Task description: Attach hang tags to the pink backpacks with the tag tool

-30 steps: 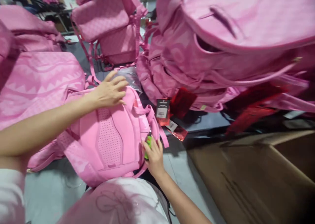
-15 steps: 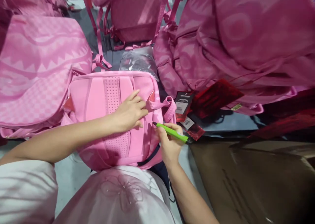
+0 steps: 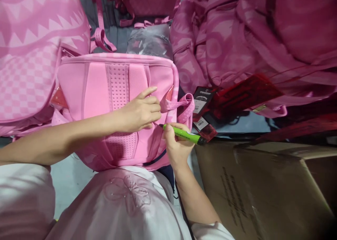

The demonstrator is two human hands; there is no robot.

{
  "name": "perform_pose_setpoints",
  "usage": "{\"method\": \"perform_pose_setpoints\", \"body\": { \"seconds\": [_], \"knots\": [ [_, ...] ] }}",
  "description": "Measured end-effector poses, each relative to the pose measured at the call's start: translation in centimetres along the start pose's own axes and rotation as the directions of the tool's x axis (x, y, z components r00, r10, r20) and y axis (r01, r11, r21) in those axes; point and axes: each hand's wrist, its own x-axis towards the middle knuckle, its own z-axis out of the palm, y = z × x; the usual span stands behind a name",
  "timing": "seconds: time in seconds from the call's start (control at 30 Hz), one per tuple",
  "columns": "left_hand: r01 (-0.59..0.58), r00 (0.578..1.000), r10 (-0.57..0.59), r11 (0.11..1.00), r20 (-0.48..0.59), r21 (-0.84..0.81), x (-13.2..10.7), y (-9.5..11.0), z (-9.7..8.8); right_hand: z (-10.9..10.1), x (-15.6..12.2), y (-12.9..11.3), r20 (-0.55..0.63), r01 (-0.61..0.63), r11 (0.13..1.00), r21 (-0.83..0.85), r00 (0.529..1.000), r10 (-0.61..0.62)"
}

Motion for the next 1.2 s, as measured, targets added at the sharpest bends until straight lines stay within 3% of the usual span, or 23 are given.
{"method": "perform_pose_setpoints", "body": {
  "seconds": [0.3, 0.6, 0.83, 1.2],
  "knots": [
    [0.030, 0.996, -0.035, 0.998, 0.085, 0.063, 0.21, 0.43, -0.32, 0.18, -0.05, 0.33, -0.035, 0.033, 0.999, -0.022, 0.999, -0.034],
    [0.007, 0.999, -0.013, 0.990, 0.037, 0.143, -0.13, 0.89, -0.05, 0.28, 0.30, -0.51, -0.014, 0.024, 0.999, -0.021, 1.000, -0.024],
    [-0.030, 0.994, 0.049, 0.984, -0.102, 0.178, -0.32, 0.73, 0.36, 0.20, 0.32, -0.25, -0.018, 0.014, 0.999, -0.044, 1.000, -0.014],
    [-0.015, 0.995, 0.031, 0.986, -0.092, 0.167, 0.07, 0.76, 0.49, -0.12, 0.55, 0.20, -0.014, -0.037, 0.998, -0.054, 0.999, 0.036]
  ]
}}
